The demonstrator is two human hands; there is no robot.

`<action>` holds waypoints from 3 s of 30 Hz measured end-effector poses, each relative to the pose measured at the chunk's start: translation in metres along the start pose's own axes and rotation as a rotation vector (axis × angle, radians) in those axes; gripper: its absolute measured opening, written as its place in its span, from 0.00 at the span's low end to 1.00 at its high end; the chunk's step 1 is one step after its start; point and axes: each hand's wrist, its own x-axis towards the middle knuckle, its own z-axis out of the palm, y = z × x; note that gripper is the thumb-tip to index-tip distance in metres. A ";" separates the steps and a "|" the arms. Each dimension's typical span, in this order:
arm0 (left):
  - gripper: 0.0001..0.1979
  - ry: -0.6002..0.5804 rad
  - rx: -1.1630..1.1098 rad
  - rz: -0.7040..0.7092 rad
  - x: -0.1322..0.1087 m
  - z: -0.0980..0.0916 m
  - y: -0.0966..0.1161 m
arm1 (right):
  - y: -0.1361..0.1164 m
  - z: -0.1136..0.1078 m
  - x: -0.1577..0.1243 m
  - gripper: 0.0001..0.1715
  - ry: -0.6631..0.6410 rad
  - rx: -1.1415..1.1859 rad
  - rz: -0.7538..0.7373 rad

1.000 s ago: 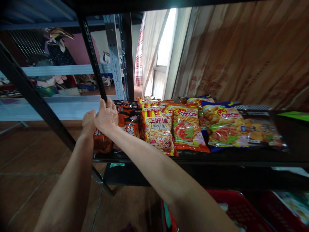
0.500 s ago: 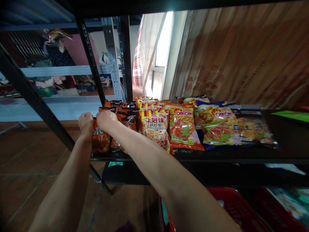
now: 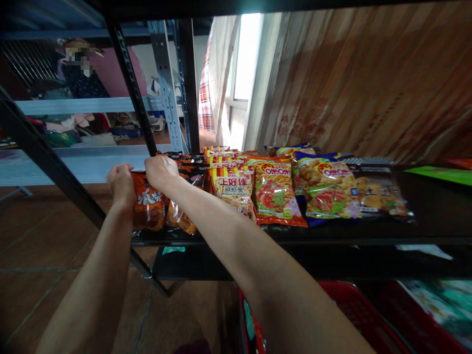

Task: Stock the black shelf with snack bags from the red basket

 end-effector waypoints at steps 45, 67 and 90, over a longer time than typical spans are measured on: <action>0.27 0.090 0.125 -0.108 -0.104 -0.012 -0.014 | 0.032 0.038 -0.172 0.38 0.241 0.062 0.392; 0.22 0.185 0.117 0.306 -0.135 -0.016 -0.028 | 0.031 0.039 -0.162 0.44 0.173 0.257 0.413; 0.24 -0.179 -0.233 0.448 -0.204 0.002 -0.020 | 0.055 0.032 -0.152 0.40 0.164 0.280 0.333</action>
